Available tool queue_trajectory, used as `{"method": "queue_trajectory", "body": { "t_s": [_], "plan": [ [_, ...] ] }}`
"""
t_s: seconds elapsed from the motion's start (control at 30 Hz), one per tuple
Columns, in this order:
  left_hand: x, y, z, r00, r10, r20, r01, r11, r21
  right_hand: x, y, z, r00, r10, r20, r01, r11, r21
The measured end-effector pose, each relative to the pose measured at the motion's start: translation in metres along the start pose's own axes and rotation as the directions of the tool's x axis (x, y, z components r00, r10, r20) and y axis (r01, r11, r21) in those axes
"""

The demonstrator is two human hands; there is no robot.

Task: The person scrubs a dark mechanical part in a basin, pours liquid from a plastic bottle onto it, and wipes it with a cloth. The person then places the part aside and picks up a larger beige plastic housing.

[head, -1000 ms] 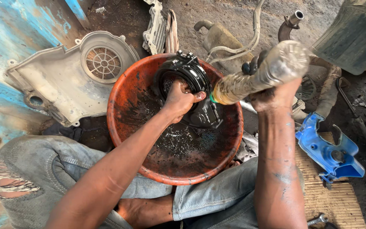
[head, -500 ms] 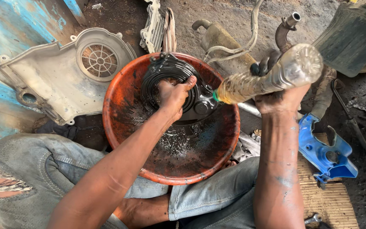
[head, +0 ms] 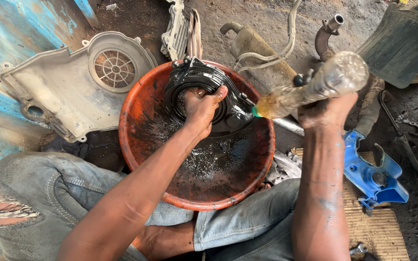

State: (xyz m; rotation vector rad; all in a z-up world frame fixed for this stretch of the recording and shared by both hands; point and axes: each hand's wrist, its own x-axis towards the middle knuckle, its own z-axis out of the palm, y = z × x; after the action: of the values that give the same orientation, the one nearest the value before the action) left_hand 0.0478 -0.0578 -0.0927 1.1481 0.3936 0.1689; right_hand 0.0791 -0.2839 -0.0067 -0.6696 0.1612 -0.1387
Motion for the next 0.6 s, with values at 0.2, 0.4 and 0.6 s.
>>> {"method": "queue_trajectory", "body": {
  "t_s": [0.2, 0.4, 0.6],
  "plan": [
    [0.001, 0.004, 0.006, 0.976, -0.069, -0.208, 0.044, 0.992, -0.118, 0.004, 0.004, -0.004, 0.99, 0.101, -0.102, -0.11, 0.991, -0.081],
    [-0.005, 0.013, 0.002, 0.968, -0.116, -0.221, 0.081, 0.984, -0.161, 0.006, 0.016, -0.002, 0.996, 0.02, 0.083, -0.027, 0.997, 0.078],
    [0.002, 0.011, 0.001, 0.919, -0.244, -0.31, 0.226, 0.97, -0.095, 0.004, 0.02, -0.004, 0.997, -0.04, 0.069, 0.046, 0.995, -0.083]
  ]
}}
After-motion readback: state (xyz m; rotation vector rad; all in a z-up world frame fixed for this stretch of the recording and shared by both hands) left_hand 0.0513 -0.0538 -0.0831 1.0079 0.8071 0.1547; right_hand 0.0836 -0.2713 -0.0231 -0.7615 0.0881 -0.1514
